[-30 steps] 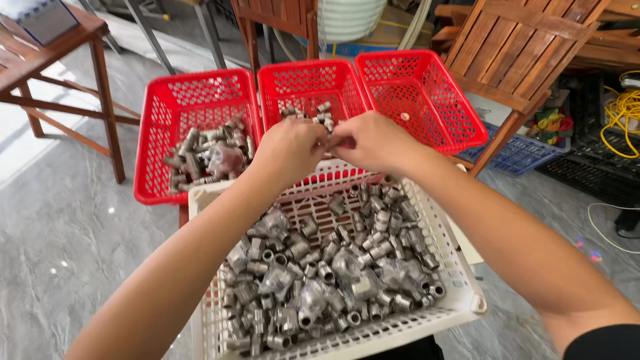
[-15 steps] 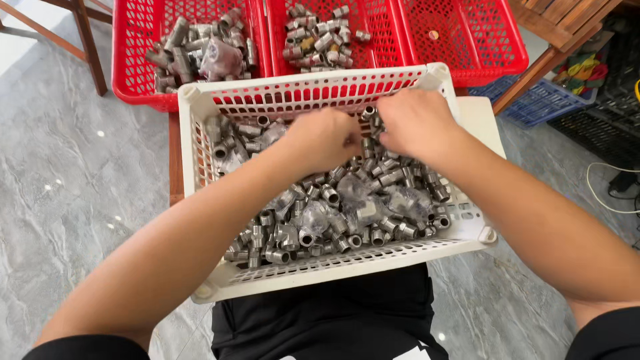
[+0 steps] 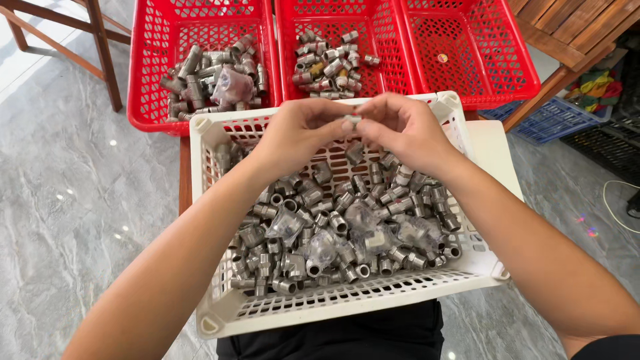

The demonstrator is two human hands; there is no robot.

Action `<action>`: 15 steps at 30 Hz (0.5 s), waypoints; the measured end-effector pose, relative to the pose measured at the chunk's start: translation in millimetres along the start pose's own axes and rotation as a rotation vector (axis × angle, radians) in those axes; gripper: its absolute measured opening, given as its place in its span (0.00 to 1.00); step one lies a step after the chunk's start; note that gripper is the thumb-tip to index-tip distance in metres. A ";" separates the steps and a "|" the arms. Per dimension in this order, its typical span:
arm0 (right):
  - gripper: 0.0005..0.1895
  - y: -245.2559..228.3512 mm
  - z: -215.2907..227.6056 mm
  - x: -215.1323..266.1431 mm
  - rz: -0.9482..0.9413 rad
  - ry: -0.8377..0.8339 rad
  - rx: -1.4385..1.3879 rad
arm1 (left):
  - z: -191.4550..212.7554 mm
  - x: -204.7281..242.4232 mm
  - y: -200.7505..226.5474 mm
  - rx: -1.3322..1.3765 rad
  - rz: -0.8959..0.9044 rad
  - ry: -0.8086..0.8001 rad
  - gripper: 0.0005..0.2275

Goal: The person picks up metal pipe fittings from a large white basket, holds them with both hands, and returns them to the basket one at a time.

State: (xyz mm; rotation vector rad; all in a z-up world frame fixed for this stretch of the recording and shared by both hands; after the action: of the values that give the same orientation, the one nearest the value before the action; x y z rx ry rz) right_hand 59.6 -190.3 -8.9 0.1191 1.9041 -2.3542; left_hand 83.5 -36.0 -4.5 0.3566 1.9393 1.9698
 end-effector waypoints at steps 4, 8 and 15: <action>0.14 -0.7 0.7 -1.1 -0.061 0.000 -0.052 | -1.0 -1.7 9.4 -0.026 -0.150 0.012 0.18; 0.15 -14.3 4.2 -4.4 0.093 0.017 -0.094 | 3.3 0.7 16.4 0.002 -0.151 0.062 0.17; 0.17 -14.0 5.3 -2.0 0.073 0.004 -0.127 | 4.8 -1.7 18.1 -0.026 -0.254 0.099 0.12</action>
State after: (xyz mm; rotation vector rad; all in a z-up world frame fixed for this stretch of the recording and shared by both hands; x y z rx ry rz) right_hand 59.7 -192.5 6.0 0.1792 2.0094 -2.1824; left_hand 85.7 -32.3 13.8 0.0034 1.9090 1.8758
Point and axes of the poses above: each hand's wrist, its own x-axis away from the middle knuckle, its own z-axis out of the back of the hand, y = z × x, the point moved 9 cm from there along -x, towards the middle knuckle, and after that the axes turned 7 degrees about y, right-handed, at the moved point
